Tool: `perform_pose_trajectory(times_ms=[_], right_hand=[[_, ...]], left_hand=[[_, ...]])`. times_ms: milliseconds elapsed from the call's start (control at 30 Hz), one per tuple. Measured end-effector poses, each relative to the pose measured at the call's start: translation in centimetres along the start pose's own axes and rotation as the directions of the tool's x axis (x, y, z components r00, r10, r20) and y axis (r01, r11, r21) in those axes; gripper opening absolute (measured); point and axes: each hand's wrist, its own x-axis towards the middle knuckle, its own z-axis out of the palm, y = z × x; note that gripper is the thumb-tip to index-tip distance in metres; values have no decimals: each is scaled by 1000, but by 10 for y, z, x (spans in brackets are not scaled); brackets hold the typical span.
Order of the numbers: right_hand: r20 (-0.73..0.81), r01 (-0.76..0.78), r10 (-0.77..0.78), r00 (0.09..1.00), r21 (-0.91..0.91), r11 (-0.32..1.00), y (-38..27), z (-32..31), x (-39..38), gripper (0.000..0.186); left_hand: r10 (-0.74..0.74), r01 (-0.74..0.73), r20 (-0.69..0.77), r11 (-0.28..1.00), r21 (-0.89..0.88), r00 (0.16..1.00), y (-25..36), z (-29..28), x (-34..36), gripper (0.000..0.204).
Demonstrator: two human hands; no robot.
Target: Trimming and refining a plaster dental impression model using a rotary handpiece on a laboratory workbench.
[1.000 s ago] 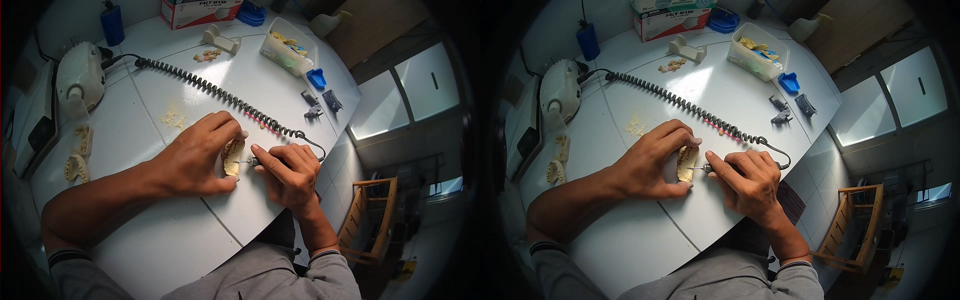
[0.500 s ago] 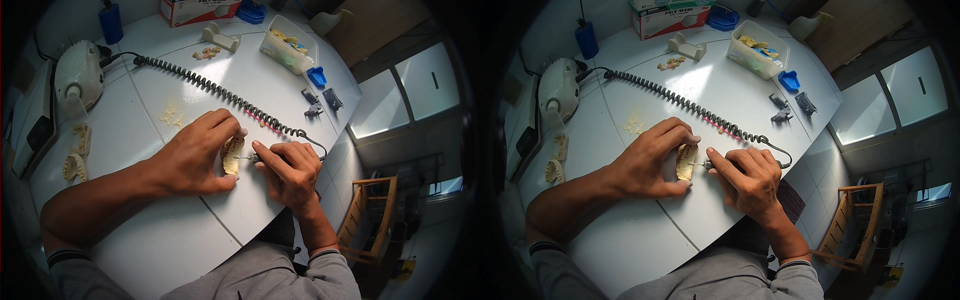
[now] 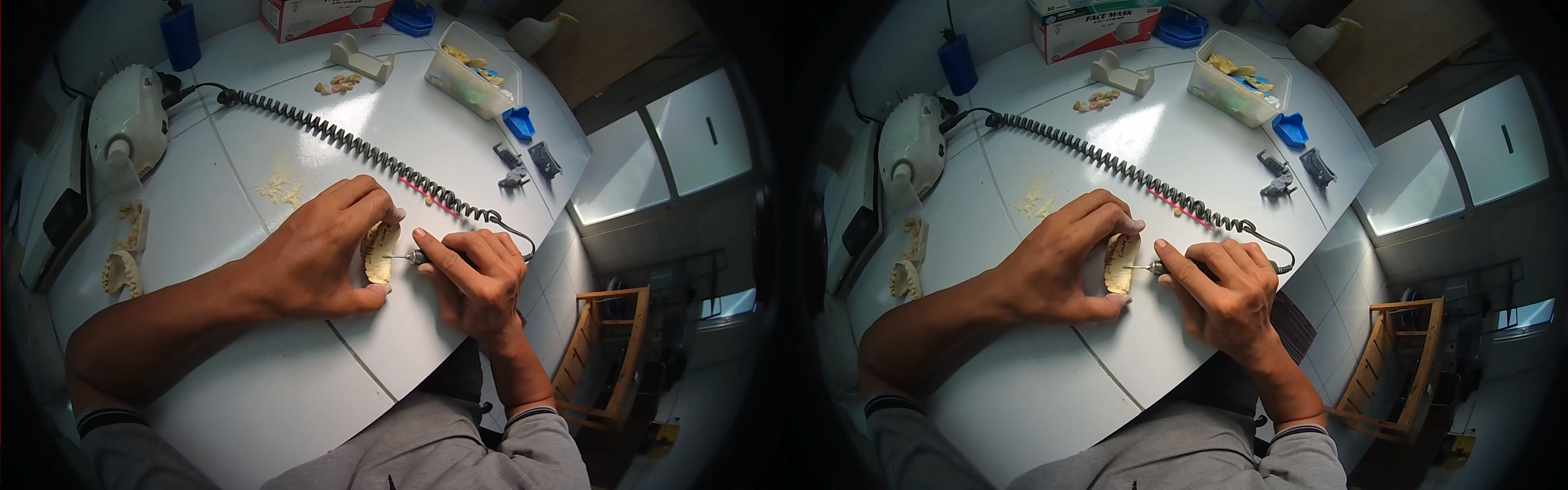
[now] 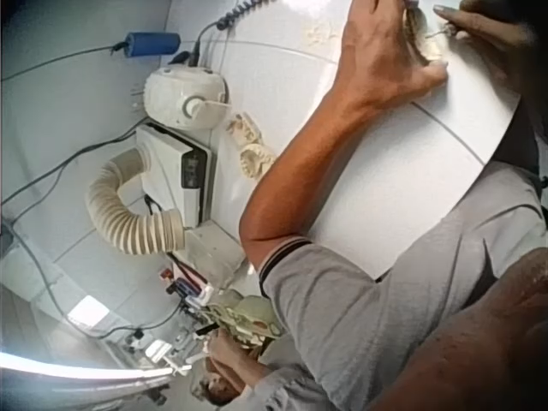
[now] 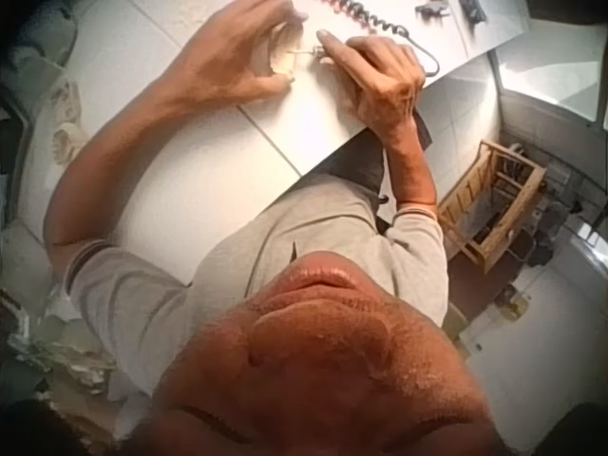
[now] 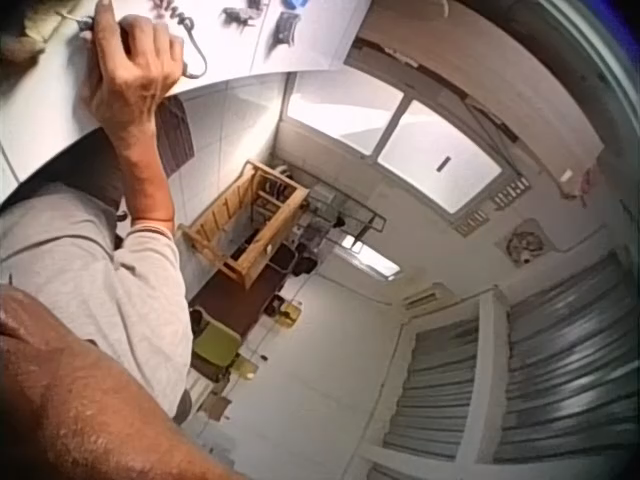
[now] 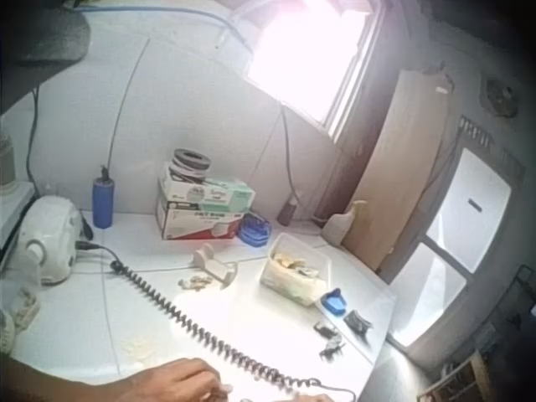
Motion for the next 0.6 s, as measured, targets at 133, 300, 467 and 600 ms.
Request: perform_pose_trajectory(times_ms=[133, 300, 467, 600], right_hand=[[4, -7, 7, 1000, 1, 1000, 0, -1, 0, 47], [8, -43, 43, 999, -21, 999, -1, 0, -1, 48], [11, -17, 17, 1000, -21, 1000, 2, 1, 0, 48], [-17, -21, 21, 1000, -26, 999, 3, 2, -1, 45]], left_hand=[[12, -12, -11, 1000, 0, 1000, -1, 0, -1, 67], [5, -5, -7, 1000, -2, 1000, -1, 0, 0, 66], [0, 0, -9, 1000, 8, 1000, -4, 1, 0, 66], [11, -11, -32, 1000, 3, 999, -3, 1, 1, 66]])
